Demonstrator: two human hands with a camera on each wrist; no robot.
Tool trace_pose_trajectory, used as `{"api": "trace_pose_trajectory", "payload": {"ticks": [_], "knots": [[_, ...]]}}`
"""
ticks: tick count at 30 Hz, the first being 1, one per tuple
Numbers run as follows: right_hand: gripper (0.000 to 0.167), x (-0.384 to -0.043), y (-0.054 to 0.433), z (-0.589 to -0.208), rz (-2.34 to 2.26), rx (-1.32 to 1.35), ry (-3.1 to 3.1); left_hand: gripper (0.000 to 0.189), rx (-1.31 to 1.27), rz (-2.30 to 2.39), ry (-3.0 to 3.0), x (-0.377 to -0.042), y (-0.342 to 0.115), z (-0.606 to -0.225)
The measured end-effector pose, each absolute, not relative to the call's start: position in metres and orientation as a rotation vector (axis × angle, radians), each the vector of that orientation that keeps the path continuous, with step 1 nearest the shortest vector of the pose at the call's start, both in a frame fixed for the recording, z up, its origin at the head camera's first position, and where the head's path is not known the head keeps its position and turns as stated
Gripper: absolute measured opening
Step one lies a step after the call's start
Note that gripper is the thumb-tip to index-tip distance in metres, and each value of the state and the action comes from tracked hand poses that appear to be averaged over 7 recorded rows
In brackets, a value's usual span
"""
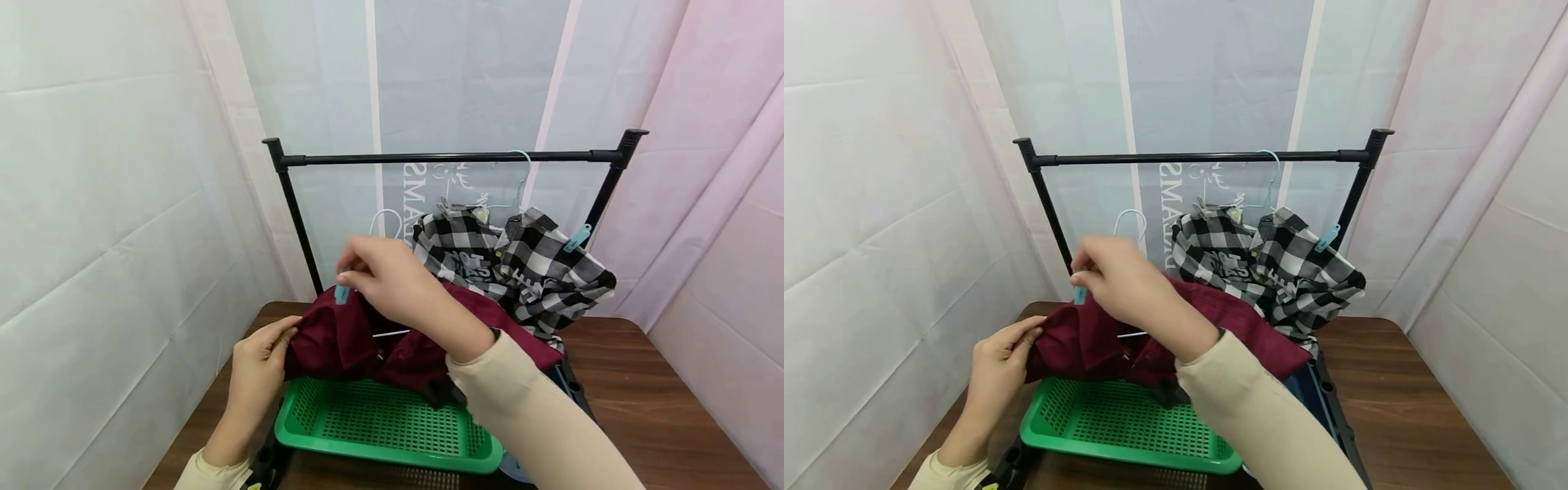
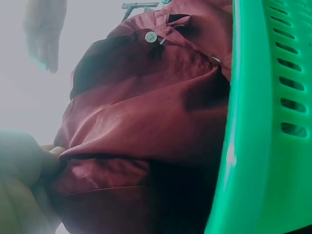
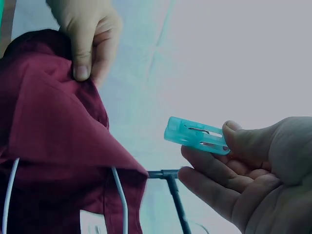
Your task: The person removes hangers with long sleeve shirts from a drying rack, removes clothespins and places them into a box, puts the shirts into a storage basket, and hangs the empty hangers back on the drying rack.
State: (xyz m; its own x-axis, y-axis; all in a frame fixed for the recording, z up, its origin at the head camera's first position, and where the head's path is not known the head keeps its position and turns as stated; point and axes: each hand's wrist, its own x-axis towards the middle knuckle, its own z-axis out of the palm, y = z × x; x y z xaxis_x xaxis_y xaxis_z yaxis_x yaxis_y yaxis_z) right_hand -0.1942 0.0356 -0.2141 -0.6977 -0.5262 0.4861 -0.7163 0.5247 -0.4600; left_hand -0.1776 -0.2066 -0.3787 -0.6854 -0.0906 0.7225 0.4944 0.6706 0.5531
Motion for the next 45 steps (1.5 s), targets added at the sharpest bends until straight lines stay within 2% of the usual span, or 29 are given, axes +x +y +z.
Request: {"api": "trace_pose_trajectory", "payload": {"ticks": [16,28,45], "knots": [[0.012,-0.159,0.113,-0.225,0.948,0.97,-2.38,0.021,-0.303,-1.048,-2.128,-0.178,-0.205,-0.379],[0.024,-0.146,0.176,-0.259,0.866,0.848,-2.379,0.02,-0.302,-1.054,-2.138,-0.177,-0.206,-0.377],[0.038,-0.122,0.228,-0.3,0.822,0.609,-2.406,0.021,-0.305,-1.057,-2.13,-0.179,-0.207,-0.378]]}}
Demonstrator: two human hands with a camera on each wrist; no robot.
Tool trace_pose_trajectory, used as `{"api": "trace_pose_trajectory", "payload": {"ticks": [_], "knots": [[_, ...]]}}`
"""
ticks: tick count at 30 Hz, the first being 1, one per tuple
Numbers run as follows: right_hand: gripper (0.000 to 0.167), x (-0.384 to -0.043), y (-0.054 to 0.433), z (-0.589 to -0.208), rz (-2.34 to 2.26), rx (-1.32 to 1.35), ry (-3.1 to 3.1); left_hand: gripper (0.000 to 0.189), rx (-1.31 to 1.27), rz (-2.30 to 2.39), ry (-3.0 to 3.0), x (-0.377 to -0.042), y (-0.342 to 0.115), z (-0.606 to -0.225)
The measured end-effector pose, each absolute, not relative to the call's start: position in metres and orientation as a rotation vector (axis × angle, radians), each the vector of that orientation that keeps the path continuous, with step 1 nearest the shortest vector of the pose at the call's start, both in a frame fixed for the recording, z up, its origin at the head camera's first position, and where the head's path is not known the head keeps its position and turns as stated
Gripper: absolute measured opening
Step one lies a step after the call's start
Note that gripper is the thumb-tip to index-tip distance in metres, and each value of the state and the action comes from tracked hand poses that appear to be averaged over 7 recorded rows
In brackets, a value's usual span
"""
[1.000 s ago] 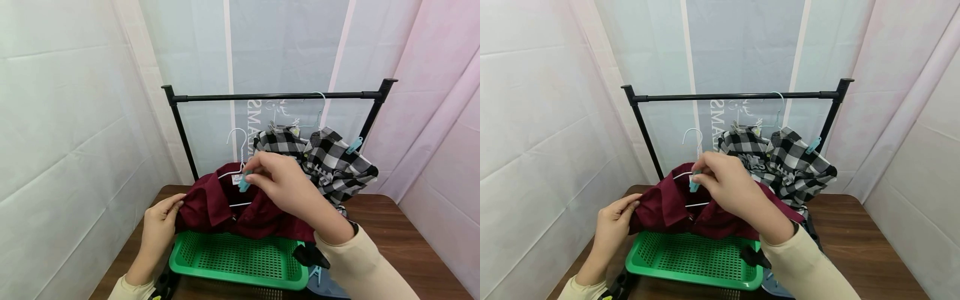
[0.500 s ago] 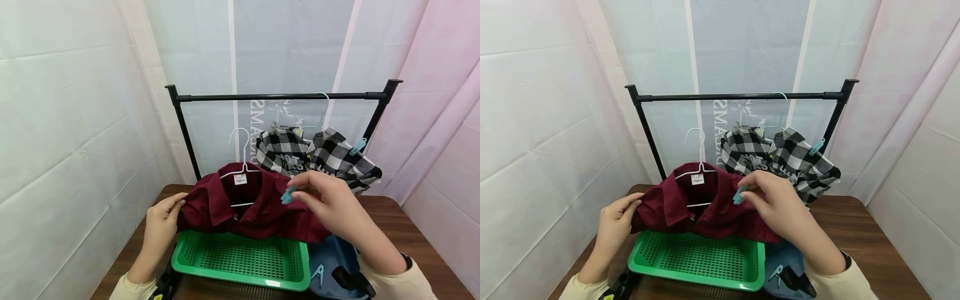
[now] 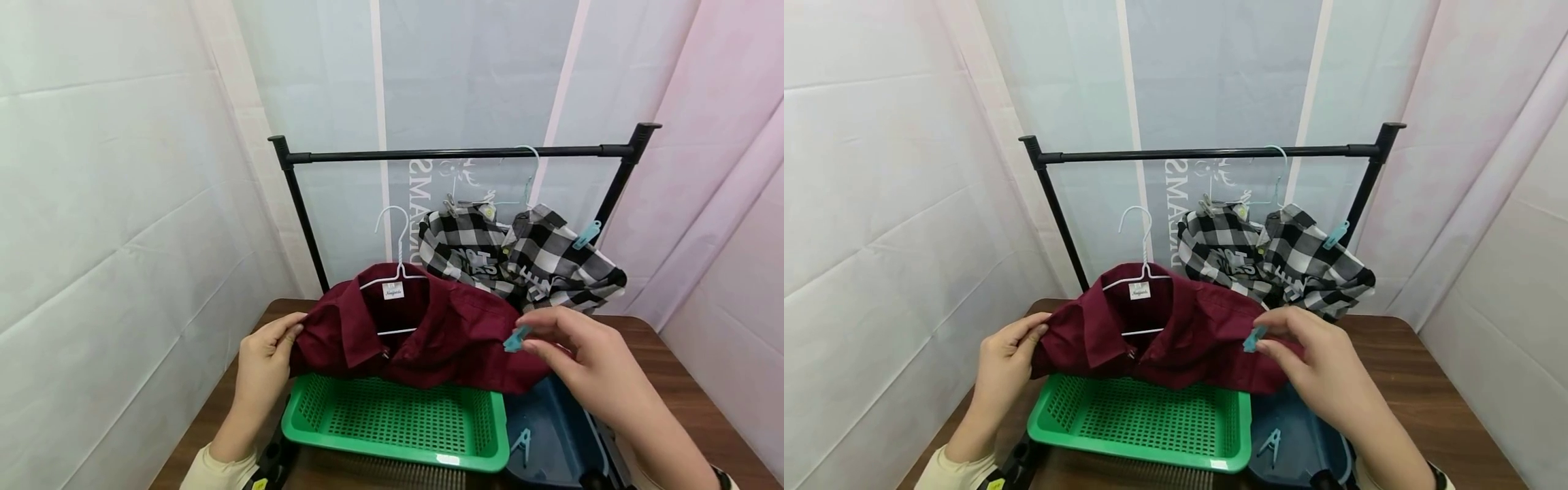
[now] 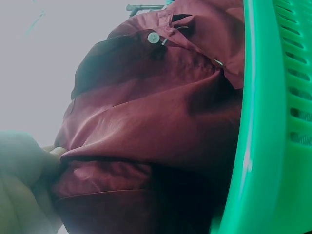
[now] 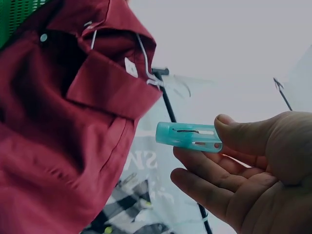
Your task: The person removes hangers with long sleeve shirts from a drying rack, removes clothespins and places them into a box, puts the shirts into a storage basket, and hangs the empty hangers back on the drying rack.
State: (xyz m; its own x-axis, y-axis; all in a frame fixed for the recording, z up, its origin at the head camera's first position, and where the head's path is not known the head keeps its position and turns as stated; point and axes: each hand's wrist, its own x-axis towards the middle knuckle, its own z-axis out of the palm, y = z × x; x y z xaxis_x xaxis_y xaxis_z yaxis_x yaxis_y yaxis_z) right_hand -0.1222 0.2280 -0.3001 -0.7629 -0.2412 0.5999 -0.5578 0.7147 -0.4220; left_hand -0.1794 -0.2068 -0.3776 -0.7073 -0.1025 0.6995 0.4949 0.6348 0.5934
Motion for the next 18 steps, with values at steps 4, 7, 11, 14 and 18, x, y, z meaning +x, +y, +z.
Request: {"api": "trace_pose_trajectory", "payload": {"ticks": [4,7,11,14,18], "knots": [[0.036,-0.12,0.24,-0.314,0.879,0.547,-2.448,0.021,-0.295,-1.055,-2.132,-0.178,-0.207,-0.377],[0.034,-0.12,0.248,-0.324,0.874,0.529,-2.493,0.02,-0.285,-1.046,-2.134,-0.177,-0.206,-0.376],[0.032,-0.121,0.26,-0.334,0.866,0.458,-2.537,0.02,-0.28,-1.035,-2.126,-0.176,-0.206,-0.376],[0.032,-0.121,0.269,-0.339,0.884,0.41,-2.534,0.021,-0.296,-1.035,-2.112,-0.176,-0.206,-0.376],[0.038,-0.122,0.276,-0.344,0.899,0.401,-2.514,0.021,-0.316,-1.03,-2.113,-0.176,-0.205,-0.377]]}}
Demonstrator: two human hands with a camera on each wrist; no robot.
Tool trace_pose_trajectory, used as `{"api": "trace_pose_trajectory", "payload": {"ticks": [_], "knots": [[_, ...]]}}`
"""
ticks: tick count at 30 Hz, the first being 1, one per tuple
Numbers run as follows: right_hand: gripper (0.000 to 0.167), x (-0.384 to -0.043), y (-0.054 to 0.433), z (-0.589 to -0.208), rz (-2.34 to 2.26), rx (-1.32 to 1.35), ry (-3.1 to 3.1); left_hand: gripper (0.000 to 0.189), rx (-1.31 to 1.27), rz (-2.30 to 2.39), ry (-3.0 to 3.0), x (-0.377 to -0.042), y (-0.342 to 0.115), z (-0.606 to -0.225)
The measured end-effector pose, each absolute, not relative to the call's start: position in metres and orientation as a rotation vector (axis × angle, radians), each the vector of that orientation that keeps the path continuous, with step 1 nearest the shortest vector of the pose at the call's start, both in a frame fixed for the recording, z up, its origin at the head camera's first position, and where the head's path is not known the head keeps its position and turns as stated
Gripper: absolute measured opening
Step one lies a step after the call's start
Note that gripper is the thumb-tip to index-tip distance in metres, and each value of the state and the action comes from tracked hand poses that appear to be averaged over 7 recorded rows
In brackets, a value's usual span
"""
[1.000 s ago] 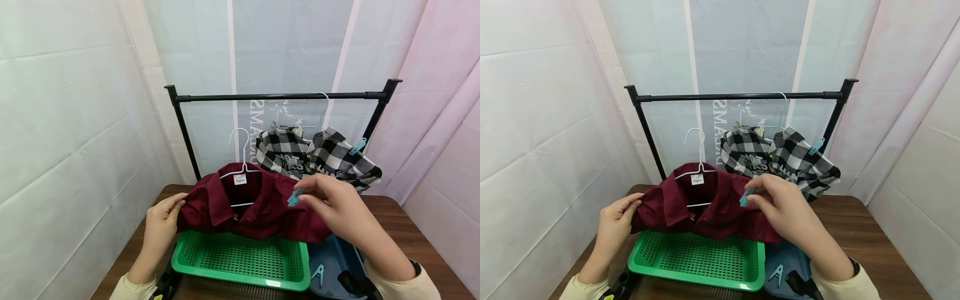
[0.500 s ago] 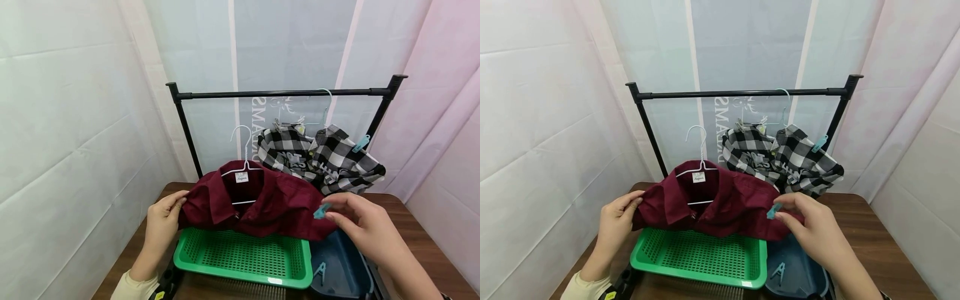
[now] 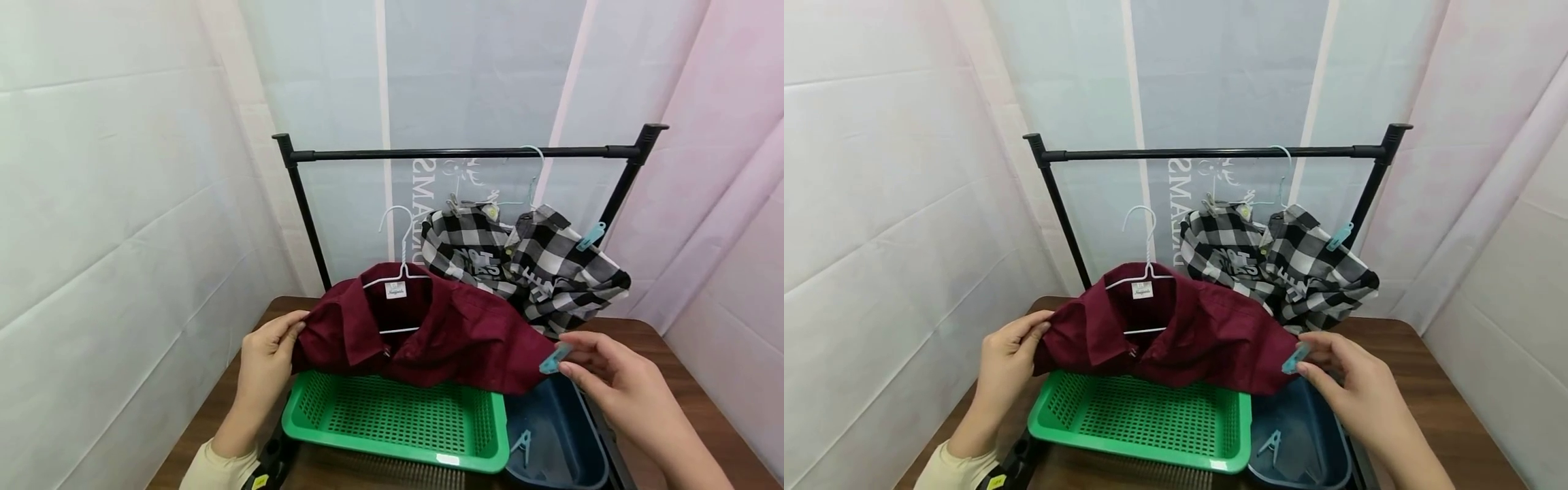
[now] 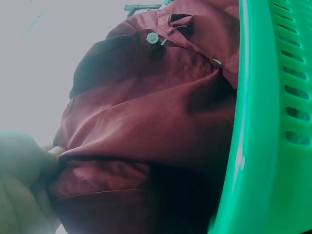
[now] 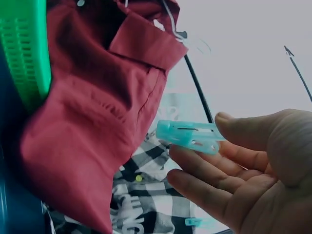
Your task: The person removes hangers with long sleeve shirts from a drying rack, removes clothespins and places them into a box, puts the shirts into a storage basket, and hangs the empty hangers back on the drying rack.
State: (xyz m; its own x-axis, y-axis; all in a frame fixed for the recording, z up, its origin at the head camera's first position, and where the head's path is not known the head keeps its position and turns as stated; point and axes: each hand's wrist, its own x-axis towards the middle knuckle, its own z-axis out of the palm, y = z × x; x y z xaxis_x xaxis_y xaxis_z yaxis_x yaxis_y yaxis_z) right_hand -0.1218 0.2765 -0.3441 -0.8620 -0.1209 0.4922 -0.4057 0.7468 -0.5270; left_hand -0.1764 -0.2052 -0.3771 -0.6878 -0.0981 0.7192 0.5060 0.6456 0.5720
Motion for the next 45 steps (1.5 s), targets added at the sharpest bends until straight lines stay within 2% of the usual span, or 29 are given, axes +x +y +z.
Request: {"api": "trace_pose_trajectory", "payload": {"ticks": [4,12,19,30,45], "knots": [[0.042,-0.127,0.284,-0.348,0.851,0.387,-2.547,0.021,-0.3,-1.026,-2.126,-0.177,-0.206,-0.378],[0.034,-0.13,0.3,-0.35,0.718,0.364,-2.78,0.021,-0.307,-1.035,-2.12,-0.178,-0.206,-0.378],[0.04,-0.13,0.315,-0.35,0.693,0.35,-2.88,0.021,-0.315,-1.047,-2.106,-0.178,-0.205,-0.377],[0.032,-0.133,0.311,-0.351,0.656,0.407,-2.612,0.026,-0.465,-1.043,-2.031,-0.176,-0.205,-0.377],[0.057,-0.144,0.277,-0.37,0.615,0.577,-2.263,0.029,-0.554,-1.083,-2.056,-0.169,-0.201,-0.374]]}}
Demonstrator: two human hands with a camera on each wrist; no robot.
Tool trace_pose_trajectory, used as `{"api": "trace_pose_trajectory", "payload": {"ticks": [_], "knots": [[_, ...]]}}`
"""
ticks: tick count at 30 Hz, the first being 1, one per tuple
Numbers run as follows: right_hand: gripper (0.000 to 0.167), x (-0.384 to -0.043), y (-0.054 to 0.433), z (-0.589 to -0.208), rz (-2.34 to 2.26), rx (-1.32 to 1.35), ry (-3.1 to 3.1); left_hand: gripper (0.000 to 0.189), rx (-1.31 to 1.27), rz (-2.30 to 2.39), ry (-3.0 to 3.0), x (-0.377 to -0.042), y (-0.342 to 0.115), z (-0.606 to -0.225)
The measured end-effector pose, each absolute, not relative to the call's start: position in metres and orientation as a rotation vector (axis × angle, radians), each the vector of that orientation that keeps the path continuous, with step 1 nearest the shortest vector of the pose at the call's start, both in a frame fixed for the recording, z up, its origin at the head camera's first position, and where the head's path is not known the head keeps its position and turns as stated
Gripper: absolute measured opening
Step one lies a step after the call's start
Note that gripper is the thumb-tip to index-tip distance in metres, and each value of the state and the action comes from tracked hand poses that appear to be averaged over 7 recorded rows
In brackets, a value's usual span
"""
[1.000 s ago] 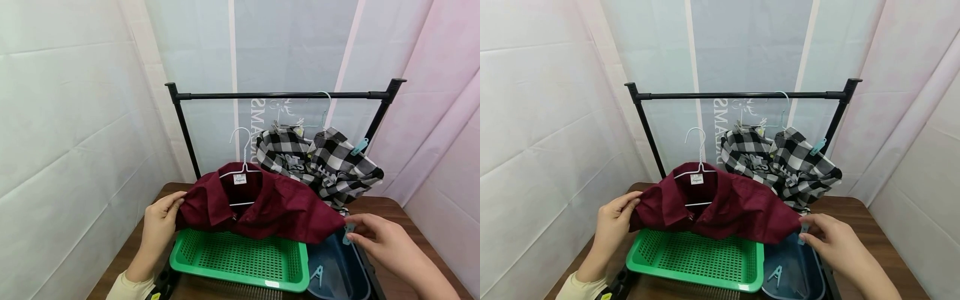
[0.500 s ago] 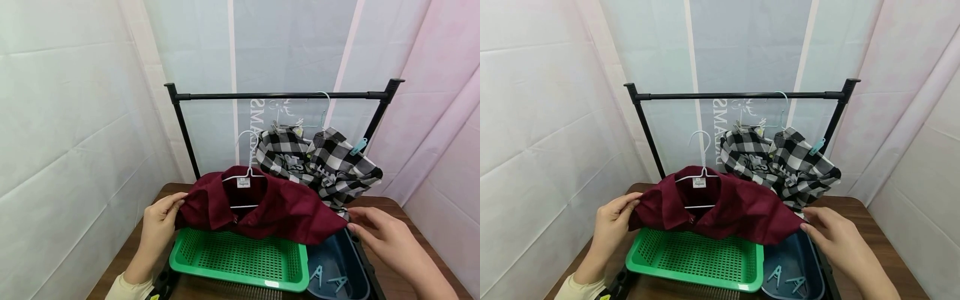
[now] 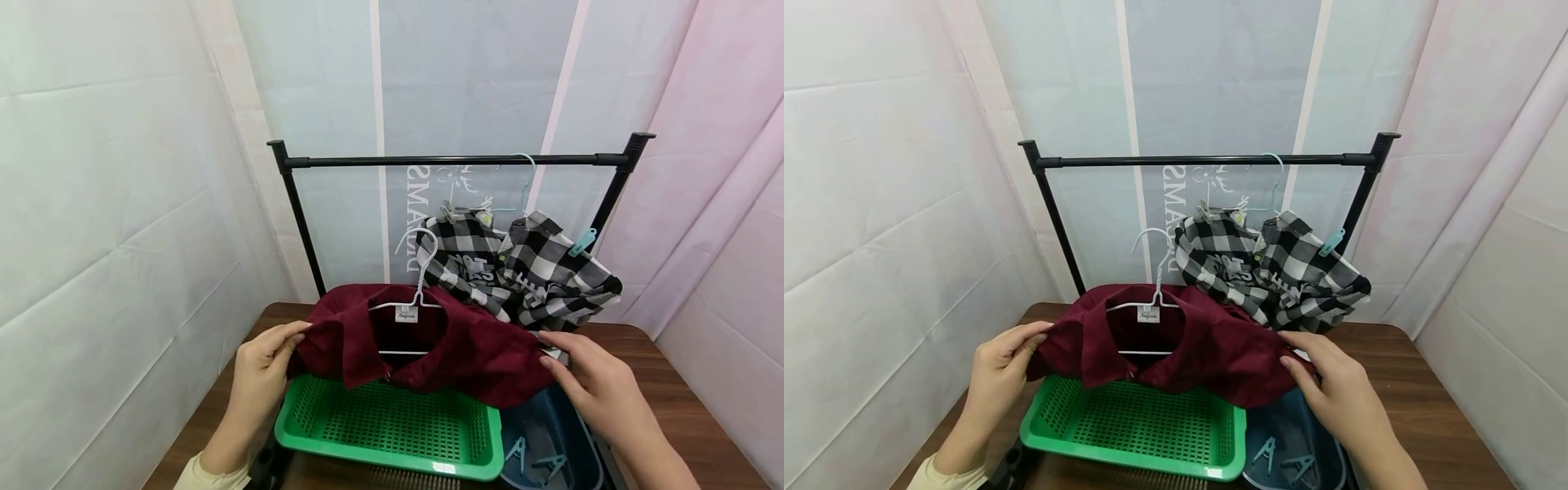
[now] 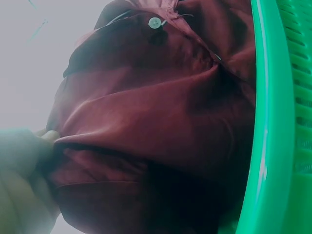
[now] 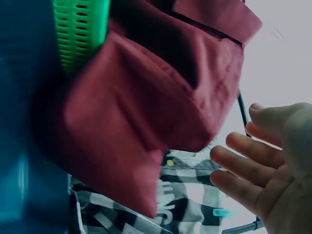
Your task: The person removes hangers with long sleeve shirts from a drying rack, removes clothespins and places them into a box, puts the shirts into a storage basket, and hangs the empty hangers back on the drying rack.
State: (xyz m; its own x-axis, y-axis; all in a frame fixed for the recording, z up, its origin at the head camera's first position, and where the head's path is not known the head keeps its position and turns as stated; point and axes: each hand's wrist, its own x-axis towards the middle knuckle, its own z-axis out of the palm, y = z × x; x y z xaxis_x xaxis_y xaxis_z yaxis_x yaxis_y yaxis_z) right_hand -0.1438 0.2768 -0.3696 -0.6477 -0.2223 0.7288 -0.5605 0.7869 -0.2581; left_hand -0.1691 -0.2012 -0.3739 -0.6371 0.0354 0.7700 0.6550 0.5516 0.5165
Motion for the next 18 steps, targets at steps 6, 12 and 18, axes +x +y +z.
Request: {"api": "trace_pose_trajectory", "payload": {"ticks": [6,12,18], "knots": [[0.07,-0.149,0.271,-0.378,0.631,0.624,-2.264,0.029,-0.579,-1.095,-2.067,-0.168,-0.199,-0.374],[0.07,-0.151,0.264,-0.383,0.585,0.707,-2.22,0.03,-0.605,-1.112,-2.041,-0.168,-0.198,-0.375],[0.061,-0.152,0.263,-0.384,0.588,0.745,-2.209,0.031,-0.604,-1.116,-2.047,-0.169,-0.197,-0.374]]}}
